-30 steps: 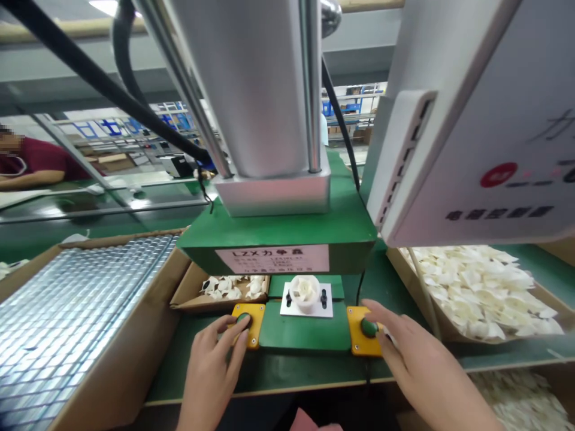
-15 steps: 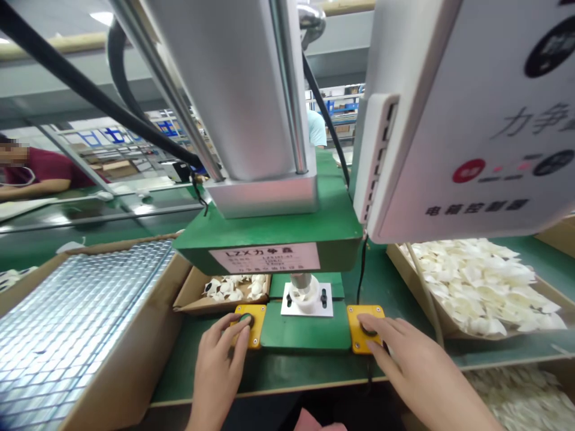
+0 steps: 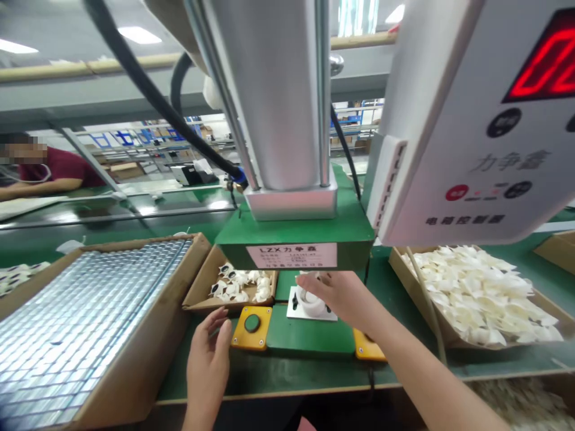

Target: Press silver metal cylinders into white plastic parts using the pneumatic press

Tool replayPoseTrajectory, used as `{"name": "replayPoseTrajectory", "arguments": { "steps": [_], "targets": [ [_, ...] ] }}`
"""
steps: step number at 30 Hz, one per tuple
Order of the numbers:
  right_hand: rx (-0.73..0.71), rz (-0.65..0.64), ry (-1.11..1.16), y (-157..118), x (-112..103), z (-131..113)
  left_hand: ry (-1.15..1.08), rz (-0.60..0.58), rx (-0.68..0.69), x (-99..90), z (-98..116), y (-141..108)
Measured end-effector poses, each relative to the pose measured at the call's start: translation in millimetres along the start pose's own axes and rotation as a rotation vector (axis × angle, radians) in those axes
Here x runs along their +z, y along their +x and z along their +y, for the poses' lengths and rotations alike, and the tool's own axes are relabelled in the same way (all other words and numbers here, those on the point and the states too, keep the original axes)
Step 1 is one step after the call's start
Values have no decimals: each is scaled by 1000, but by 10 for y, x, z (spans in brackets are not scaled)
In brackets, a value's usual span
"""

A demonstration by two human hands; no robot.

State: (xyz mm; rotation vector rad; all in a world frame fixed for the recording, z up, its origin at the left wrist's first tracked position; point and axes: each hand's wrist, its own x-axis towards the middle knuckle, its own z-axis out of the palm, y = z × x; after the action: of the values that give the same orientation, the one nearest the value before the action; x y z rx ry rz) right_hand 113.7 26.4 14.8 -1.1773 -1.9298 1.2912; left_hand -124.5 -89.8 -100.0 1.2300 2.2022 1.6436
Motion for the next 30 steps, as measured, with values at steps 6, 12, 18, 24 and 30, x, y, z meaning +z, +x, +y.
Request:
{"name": "replayPoseTrajectory", "arguments": {
  "steps": [6,12,18,24,30],
  "targets": [
    [136,-133,408,52,114,-6,20,4,3,-235,-100,-84],
    [193,-259,585,18,133,-71,-4,3,-44,-360,-111,-129],
    [340,-235,585,-66,330,-74,-32,-17,-50,-405,-119,-181],
    [227,-329,435,417,851,-354,-64,-42,-29,-455,38,-226],
    [126,-98,284,921,1110,-451,-39,17,-23,-739,179,-217]
  ]
}}
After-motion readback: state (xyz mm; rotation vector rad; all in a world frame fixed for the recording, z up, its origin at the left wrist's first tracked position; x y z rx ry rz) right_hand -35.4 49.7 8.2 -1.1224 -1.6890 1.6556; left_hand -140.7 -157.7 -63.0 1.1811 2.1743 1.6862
